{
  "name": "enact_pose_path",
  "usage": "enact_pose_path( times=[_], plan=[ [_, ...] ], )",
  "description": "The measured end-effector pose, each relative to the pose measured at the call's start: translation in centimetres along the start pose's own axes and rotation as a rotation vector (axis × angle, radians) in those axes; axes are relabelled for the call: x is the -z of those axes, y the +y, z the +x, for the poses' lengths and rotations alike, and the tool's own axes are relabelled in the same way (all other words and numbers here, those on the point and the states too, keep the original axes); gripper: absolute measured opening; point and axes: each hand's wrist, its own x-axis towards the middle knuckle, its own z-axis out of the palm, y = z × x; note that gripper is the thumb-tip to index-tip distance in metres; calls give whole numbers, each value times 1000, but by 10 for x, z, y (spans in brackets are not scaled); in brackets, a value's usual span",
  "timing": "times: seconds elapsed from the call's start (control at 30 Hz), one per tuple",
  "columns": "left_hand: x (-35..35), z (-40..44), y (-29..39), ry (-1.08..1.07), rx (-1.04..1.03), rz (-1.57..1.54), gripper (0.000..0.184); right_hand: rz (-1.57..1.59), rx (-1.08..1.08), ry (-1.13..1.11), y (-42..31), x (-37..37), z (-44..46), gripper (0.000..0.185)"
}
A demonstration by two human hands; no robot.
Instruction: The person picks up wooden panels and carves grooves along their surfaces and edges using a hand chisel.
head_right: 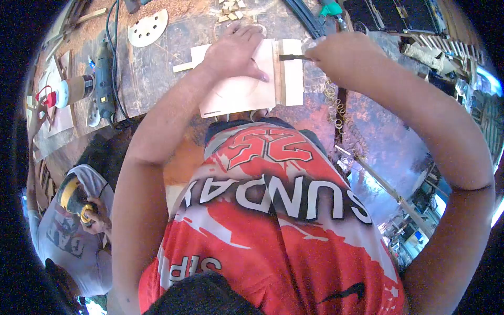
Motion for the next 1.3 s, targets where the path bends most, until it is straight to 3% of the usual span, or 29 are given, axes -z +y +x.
enact_pose_path(
  times=[0.37,0.47,0.73,0.97,1.13,1.17,1.23,1.3],
  plan=[
    [11,3,5,-88,-6,38,112,173,-24,132,27,-53,-17,34],
    [6,1,1,-88,-5,22,113,272,64,242,28,-54,-18,35],
    [7,2,4,-95,34,18,112,61,-25,-20,-5,6,-3,31],
    [4,1,1,-58,-5,47,112,116,-53,9,13,-31,-7,34],
    [3,1,0,-35,-11,41,111,278,94,294,30,-55,-15,35],
    [2,0,0,-38,-13,36,111,282,99,291,33,-56,-15,35],
    [1,0,-1,-38,-9,34,110,179,28,82,31,-27,-15,33],
    [1,0,1,-21,3,16,110,158,74,121,30,-24,-10,33]
  ],
)
